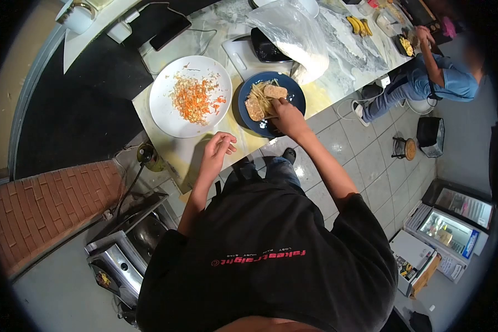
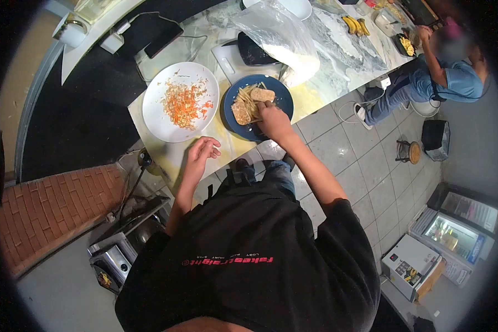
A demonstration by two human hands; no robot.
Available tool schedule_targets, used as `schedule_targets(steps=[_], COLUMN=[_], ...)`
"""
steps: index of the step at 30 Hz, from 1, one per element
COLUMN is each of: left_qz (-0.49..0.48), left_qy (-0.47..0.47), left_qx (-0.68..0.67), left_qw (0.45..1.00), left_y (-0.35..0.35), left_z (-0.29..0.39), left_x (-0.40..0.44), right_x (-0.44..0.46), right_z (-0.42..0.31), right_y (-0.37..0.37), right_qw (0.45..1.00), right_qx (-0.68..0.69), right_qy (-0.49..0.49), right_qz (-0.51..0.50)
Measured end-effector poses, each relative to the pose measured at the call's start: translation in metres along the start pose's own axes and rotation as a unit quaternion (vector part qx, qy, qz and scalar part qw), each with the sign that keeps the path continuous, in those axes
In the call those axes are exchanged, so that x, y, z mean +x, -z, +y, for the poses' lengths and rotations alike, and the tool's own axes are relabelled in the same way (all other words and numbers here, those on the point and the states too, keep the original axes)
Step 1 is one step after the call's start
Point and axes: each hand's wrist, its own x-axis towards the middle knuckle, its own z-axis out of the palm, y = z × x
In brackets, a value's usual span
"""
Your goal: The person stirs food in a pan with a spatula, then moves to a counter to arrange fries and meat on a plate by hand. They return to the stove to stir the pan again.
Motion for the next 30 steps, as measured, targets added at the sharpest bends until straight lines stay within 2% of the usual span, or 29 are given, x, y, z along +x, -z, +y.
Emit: schedule_targets(steps=[2, 6, 8, 12, 14, 18, 21, 24, 26, 30], left_qz=[0.005, 0.013, 0.020, 0.036, 0.049, 0.076, 0.097, 0.119, 0.124, 0.129], left_qy=[-0.004, -0.005, -0.006, -0.013, -0.013, -0.019, -0.022, -0.022, -0.019, -0.012], left_qx=[-0.001, -0.001, 0.002, 0.004, 0.009, 0.010, -0.001, -0.011, -0.015, -0.014], left_qw=[1.000, 1.000, 1.000, 0.999, 0.999, 0.997, 0.995, 0.993, 0.992, 0.992], left_y=[0.000, -0.002, -0.005, -0.011, -0.016, -0.026, -0.031, -0.037, -0.039, -0.041], left_z=[0.002, 0.001, 0.001, 0.005, 0.009, 0.008, 0.002, -0.001, -0.003, -0.003], left_x=[0.001, 0.004, 0.005, 0.006, 0.005, 0.003, 0.001, -0.003, -0.006, -0.008], right_x=[0.004, 0.000, -0.004, -0.022, -0.027, -0.017, -0.006, -0.003, -0.010, -0.025], right_z=[0.007, 0.005, 0.012, 0.006, 0.010, 0.022, 0.030, 0.030, 0.029, 0.024], right_y=[0.007, 0.026, 0.029, 0.052, 0.056, 0.036, 0.026, 0.036, 0.044, 0.030], right_qw=[0.998, 0.996, 0.994, 0.989, 0.988, 0.988, 0.989, 0.992, 0.990, 0.995], right_qx=[0.050, 0.067, 0.012, -0.053, -0.076, -0.071, -0.047, -0.006, 0.068, 0.014], right_qy=[0.031, 0.039, 0.102, 0.138, 0.101, 0.091, 0.120, 0.081, 0.119, 0.100], right_qz=[-0.039, -0.047, -0.032, -0.012, -0.083, -0.099, -0.067, -0.092, -0.022, 0.001])
